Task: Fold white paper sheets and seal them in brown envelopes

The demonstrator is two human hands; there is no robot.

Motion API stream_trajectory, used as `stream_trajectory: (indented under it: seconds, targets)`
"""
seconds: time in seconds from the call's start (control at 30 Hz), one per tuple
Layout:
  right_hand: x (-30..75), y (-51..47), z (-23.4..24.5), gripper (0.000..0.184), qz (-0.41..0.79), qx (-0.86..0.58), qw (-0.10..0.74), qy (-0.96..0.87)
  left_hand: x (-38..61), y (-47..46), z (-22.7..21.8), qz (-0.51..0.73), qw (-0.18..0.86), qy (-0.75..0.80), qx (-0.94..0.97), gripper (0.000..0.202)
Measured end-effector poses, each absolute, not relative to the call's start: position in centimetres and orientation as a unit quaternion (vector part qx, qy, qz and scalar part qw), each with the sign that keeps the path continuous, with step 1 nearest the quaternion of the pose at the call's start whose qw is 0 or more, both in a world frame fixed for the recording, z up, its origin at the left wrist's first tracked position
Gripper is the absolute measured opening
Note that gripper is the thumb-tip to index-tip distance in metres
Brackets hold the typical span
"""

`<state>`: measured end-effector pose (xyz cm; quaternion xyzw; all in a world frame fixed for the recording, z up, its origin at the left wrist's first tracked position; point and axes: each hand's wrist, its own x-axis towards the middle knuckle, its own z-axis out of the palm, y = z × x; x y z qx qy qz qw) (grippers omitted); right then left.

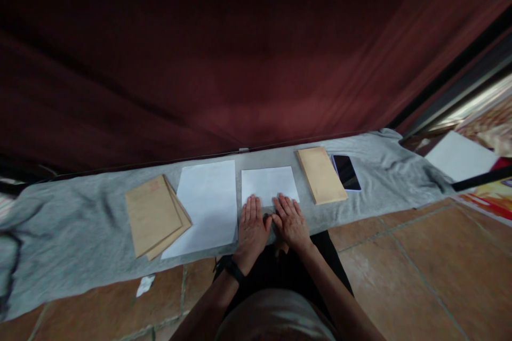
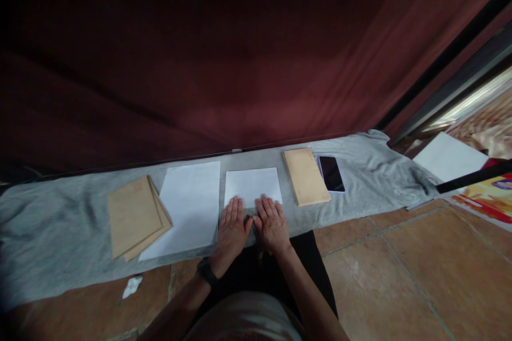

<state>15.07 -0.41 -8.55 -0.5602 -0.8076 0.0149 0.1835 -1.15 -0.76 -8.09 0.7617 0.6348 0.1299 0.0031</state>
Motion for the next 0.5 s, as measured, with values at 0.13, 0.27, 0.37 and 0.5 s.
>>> stream_trajectory:
  seconds: [0.13,0.27,0.37,0.5]
  targets:
    - [15.0,-0.4,-8.5,0.054,0.012,-0.563,0.184,-0.806,-1.5,-1.7,-8.4,0.131,-0.003,0.653,0.746,0.069]
    - [14.9,-0.3,-8.5,0.054,0.014,-0.565,0.181,-0.805,-1.6,-1.8,-7.7,0.132,-0.008,0.658,0.742,0.064]
    - [15.1,-0.3,-8.7,0.054,0.012,-0.565,0.176,-0.806,-1.4,-1.0,-6.8,0.139,0.007,0.616,0.775,0.058]
    - [15.3,-0.3,-9.0,0.057,0.002,-0.556,0.167,-0.814,-0.6,0.4,-6.4,0.126,0.047,0.526,0.840,0.054]
